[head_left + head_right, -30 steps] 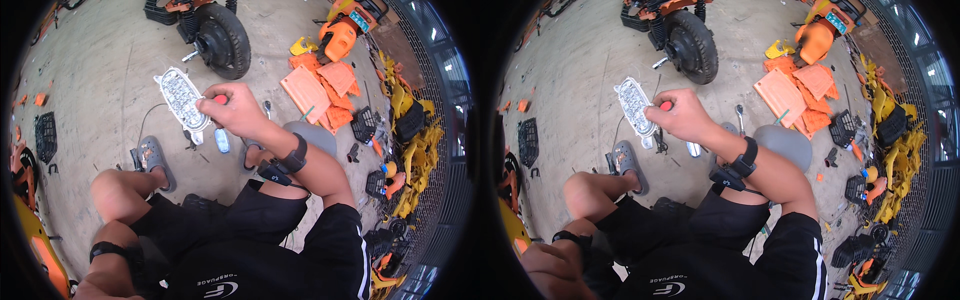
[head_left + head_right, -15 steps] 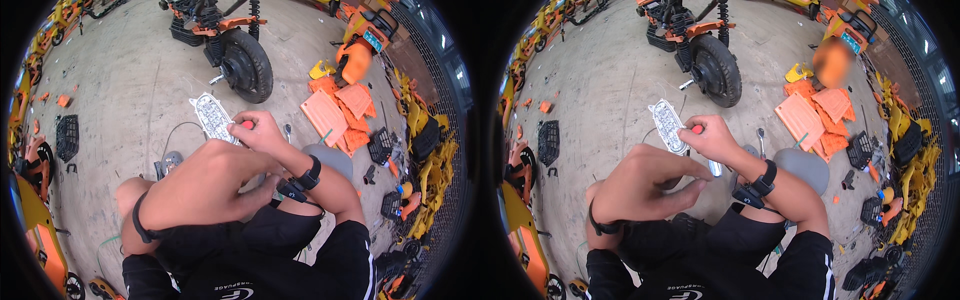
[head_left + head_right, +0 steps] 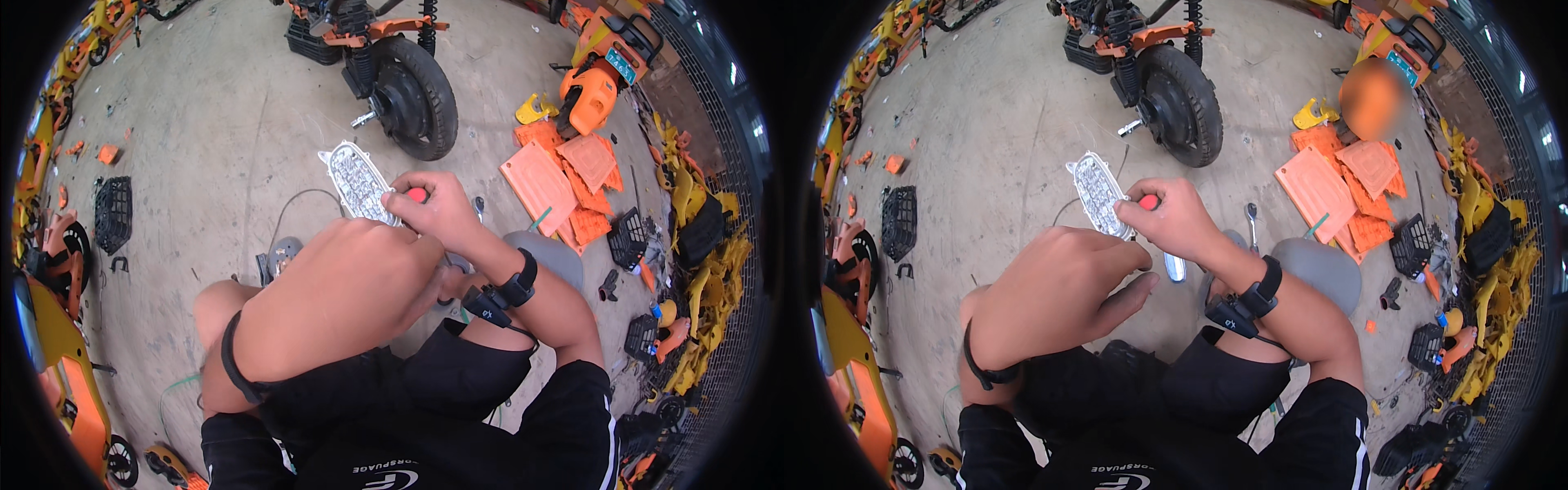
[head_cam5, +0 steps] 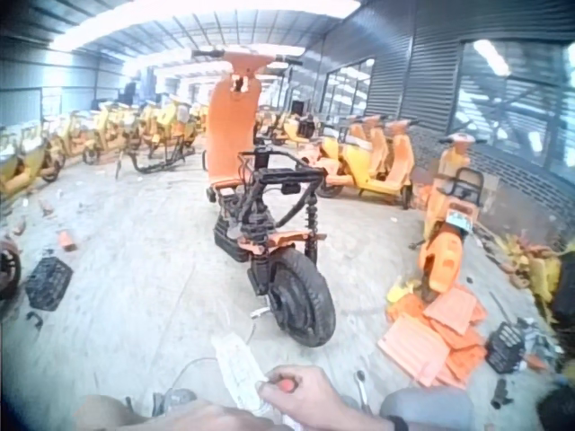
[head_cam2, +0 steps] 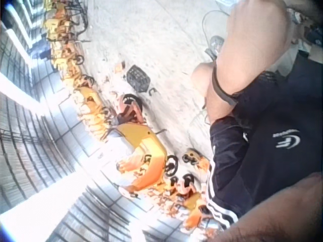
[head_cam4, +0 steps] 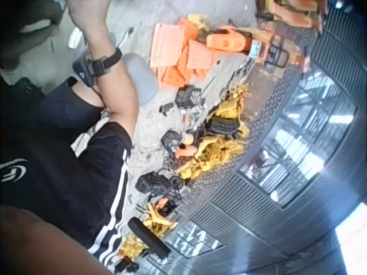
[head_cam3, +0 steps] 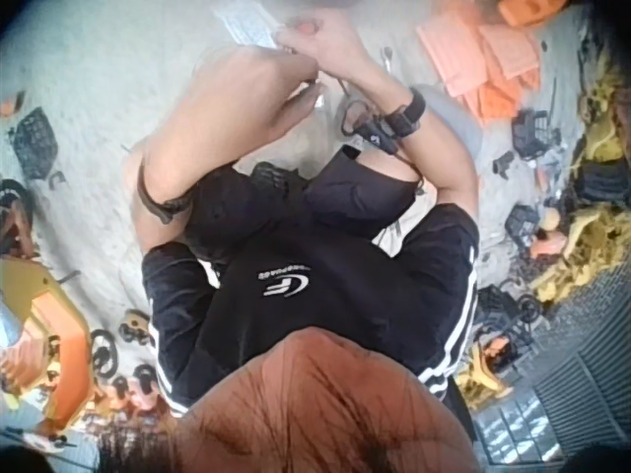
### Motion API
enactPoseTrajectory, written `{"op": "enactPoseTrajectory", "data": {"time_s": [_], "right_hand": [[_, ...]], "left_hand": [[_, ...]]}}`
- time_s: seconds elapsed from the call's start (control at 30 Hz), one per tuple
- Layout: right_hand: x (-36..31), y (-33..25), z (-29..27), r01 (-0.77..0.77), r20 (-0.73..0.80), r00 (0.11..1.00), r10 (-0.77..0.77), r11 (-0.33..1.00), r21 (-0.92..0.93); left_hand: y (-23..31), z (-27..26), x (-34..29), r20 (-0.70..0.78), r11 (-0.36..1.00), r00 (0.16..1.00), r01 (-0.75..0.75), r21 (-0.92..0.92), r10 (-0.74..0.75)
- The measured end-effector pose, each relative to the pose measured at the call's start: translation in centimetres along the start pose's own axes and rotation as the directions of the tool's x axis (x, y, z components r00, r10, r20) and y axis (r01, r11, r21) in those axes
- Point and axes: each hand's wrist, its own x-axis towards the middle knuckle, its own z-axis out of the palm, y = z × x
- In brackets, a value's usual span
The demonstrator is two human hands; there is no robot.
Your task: The person uses a screwdriver to remove screws from a plastic casing of a scooter part and then separates the internal components by hand.
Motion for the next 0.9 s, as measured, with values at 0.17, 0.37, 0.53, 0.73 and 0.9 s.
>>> {"op": "enactPoseTrajectory", "data": {"time_s": [0.17, 0.37, 0.53, 0.73, 0.9], "right_hand": [[0.3, 0.4, 0.4, -0.001, -0.009, 1.0, 0.002, 0.994, 0.106], [0.3, -0.1, 0.5, 0.01, -0.035, 0.999, -0.006, 0.993, 0.12], [0.6, 0.6, 0.8, 0.024, -0.041, 0.999, -0.02, 0.993, 0.118], [1.0, -0.1, 1.6, 0.096, -0.039, 0.995, -0.095, 0.995, 0.03], [0.8, 1.0, 0.6, 0.059, -0.088, 0.995, -0.057, 0.998, 0.028]], "left_hand": [[3.6, -0.5, -1.4, 0.046, 0.988, 0.999, 0.012, 0.156, -0.02], [7.4, -1.8, -1.9, 0.07, 0.96, 0.996, 0.04, 0.276, -0.062], [6.6, -0.2, -2.5, 0.03, 0.987, 0.993, -0.113, 0.112, 0.11], [6.4, 0.2, -4.3, 0.032, 0.962, 0.964, -0.26, -0.08, 0.263], [5.4, 1.0, -3.5, 0.063, 0.975, 0.973, -0.22, -0.04, 0.223]]}}
